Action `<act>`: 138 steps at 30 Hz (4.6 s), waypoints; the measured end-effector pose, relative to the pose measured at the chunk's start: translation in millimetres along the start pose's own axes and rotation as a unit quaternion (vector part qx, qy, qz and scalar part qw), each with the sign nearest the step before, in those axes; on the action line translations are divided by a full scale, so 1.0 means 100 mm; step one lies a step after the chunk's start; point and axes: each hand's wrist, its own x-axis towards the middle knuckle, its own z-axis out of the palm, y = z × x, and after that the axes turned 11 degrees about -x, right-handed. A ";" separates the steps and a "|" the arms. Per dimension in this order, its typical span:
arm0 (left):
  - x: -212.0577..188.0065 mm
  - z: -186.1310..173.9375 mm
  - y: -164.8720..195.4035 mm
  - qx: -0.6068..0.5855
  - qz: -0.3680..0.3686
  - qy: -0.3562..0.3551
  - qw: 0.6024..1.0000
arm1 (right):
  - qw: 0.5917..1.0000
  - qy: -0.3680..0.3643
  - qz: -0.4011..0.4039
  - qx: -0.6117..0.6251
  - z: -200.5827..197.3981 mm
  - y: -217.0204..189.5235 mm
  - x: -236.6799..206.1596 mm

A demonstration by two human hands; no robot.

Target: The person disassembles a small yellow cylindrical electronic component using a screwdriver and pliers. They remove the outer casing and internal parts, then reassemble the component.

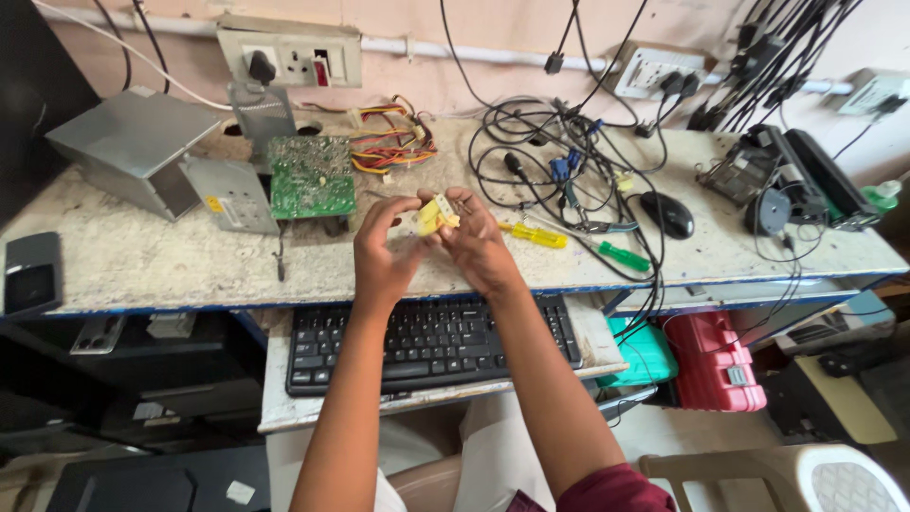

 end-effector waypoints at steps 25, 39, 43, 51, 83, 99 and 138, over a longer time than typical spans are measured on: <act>-0.08 0.07 0.01 0.070 -0.033 0.097 0.992 | 0.976 0.049 0.074 -0.201 0.10 0.18 0.07; -0.06 0.06 -0.15 0.033 -0.080 0.131 0.988 | 0.979 0.022 0.045 -0.199 0.14 0.18 0.05; -0.06 0.04 -0.17 0.007 -0.102 0.134 0.986 | 0.979 0.004 0.027 -0.201 0.16 0.16 0.02; -0.06 0.03 -0.13 -0.052 -0.085 0.096 0.990 | 0.989 0.021 0.047 -0.138 0.07 0.11 0.00; -0.10 -0.07 -0.31 -0.106 -0.162 0.107 0.975 | 0.993 0.040 0.093 -0.062 0.21 -0.09 -0.03; -0.10 -0.09 -0.38 -0.142 -0.206 0.098 0.963 | 0.985 0.067 0.103 -0.118 0.13 0.06 -0.02; -0.04 -0.10 -0.17 -0.251 -0.278 0.121 0.919 | 0.979 -0.037 0.100 -0.174 0.13 -0.03 -0.09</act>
